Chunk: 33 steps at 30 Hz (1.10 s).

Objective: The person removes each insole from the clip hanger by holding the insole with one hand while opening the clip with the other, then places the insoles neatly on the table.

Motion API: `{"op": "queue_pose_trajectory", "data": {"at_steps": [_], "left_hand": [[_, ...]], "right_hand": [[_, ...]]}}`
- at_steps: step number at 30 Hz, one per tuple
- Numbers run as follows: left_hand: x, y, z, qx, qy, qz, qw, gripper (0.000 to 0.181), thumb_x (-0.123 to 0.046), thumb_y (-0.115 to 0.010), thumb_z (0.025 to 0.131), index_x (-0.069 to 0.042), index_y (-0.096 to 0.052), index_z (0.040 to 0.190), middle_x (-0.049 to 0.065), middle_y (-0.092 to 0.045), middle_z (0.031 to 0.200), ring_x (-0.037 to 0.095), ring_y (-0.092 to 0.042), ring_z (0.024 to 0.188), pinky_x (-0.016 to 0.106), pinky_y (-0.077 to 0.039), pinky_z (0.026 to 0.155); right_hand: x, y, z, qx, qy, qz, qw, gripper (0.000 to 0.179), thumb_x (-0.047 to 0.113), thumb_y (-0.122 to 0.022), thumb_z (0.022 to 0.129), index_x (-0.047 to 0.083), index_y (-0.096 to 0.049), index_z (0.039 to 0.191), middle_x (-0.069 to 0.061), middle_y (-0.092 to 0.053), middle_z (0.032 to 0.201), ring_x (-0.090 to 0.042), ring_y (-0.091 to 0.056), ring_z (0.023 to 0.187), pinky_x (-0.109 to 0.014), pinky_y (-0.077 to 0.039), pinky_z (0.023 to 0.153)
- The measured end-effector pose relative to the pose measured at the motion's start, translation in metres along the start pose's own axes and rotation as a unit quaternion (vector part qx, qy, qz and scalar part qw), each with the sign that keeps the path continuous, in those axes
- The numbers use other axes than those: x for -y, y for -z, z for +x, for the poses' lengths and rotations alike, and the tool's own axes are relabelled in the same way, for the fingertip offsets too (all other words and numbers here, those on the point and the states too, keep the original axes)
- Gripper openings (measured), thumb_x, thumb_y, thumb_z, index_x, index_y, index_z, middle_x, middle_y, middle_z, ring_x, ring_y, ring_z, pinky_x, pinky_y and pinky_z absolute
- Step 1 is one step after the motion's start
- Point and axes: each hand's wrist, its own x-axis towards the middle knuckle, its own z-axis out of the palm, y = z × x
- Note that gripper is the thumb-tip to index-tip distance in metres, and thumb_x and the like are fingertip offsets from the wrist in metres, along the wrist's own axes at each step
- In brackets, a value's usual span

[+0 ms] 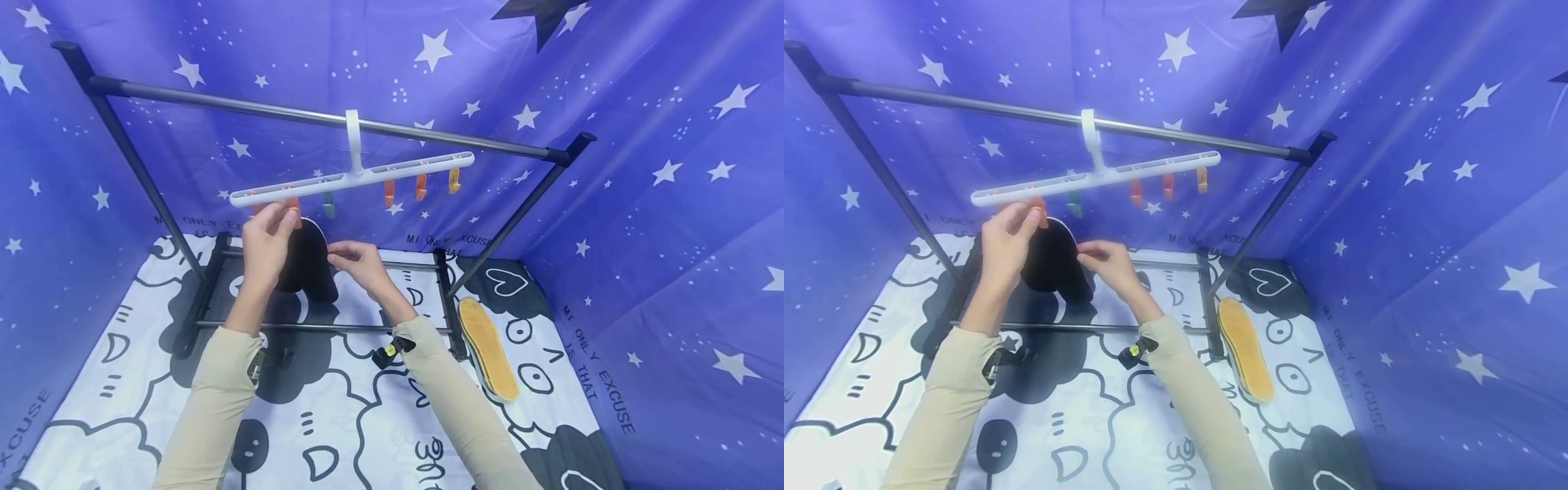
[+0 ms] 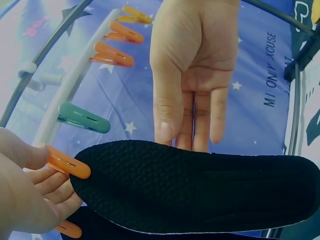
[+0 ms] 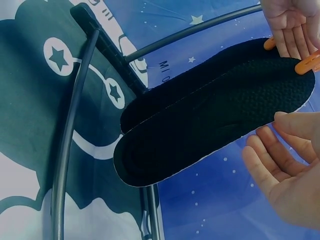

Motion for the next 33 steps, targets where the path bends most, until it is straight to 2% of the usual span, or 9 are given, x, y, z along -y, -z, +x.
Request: {"op": "queue_pose_trajectory", "data": {"at_steps": [5,11,16,24,29,33], "left_hand": [[-0.0019,0.0008,-0.0001,0.001,0.003,0.005,1.0000,0.028,-0.012,-0.061,0.102,0.004,-0.069,0.124,0.030,-0.071,0.111,-0.006,-0.064,0.084,0.031,-0.054,0.106],[-0.0032,0.0010,0.0001,0.000,0.008,0.002,1.0000,0.028,-0.012,-0.061,0.102,0.002,-0.070,0.125,0.028,-0.072,0.110,-0.001,-0.064,0.088,0.034,-0.053,0.108],[-0.0044,0.0005,0.0010,-0.004,0.007,0.016,0.9998,0.028,-0.011,-0.063,0.101,0.001,-0.070,0.125,0.025,-0.074,0.111,0.001,-0.065,0.089,0.033,-0.054,0.106],[-0.0045,-0.0005,0.0036,-0.008,-0.002,0.012,0.9999,0.025,-0.008,-0.065,0.099,0.002,-0.073,0.121,0.026,-0.074,0.106,-0.002,-0.065,0.077,0.015,-0.054,0.087],[-0.0053,-0.0013,0.0044,-0.010,-0.008,-0.003,0.9999,0.023,-0.006,-0.068,0.097,0.002,-0.074,0.118,0.026,-0.074,0.103,0.002,-0.064,0.074,0.014,-0.053,0.081],[-0.0053,-0.0014,0.0050,-0.016,-0.010,-0.008,0.9998,0.022,-0.004,-0.068,0.096,0.003,-0.075,0.116,0.027,-0.074,0.099,0.002,-0.064,0.073,0.014,-0.053,0.077]], "right_hand": [[0.0027,-0.0013,-0.0009,0.000,0.001,-0.002,1.0000,0.023,-0.001,-0.070,0.093,-0.010,-0.071,0.114,-0.027,-0.073,0.112,-0.012,-0.072,0.088,-0.027,-0.062,0.081],[0.0036,-0.0025,-0.0010,0.003,0.000,-0.009,1.0000,0.022,0.000,-0.070,0.093,-0.009,-0.072,0.113,-0.027,-0.073,0.112,-0.008,-0.070,0.085,-0.026,-0.062,0.080],[0.0032,-0.0035,-0.0003,0.003,-0.001,-0.009,1.0000,0.022,0.000,-0.070,0.093,-0.009,-0.072,0.113,-0.026,-0.074,0.111,-0.007,-0.070,0.085,-0.027,-0.062,0.080],[0.0007,-0.0052,0.0006,-0.002,-0.015,-0.014,0.9998,0.023,0.002,-0.071,0.092,-0.008,-0.071,0.113,-0.026,-0.074,0.109,-0.010,-0.070,0.084,-0.028,-0.062,0.081],[-0.0008,-0.0061,-0.0001,-0.003,-0.032,-0.013,0.9994,0.024,0.004,-0.072,0.092,-0.007,-0.072,0.114,-0.025,-0.074,0.111,-0.014,-0.072,0.088,-0.029,-0.062,0.084],[-0.0019,-0.0078,-0.0002,0.002,-0.033,0.006,0.9994,0.025,0.001,-0.072,0.092,-0.009,-0.071,0.114,-0.027,-0.074,0.111,-0.012,-0.072,0.086,-0.030,-0.063,0.084]]}}
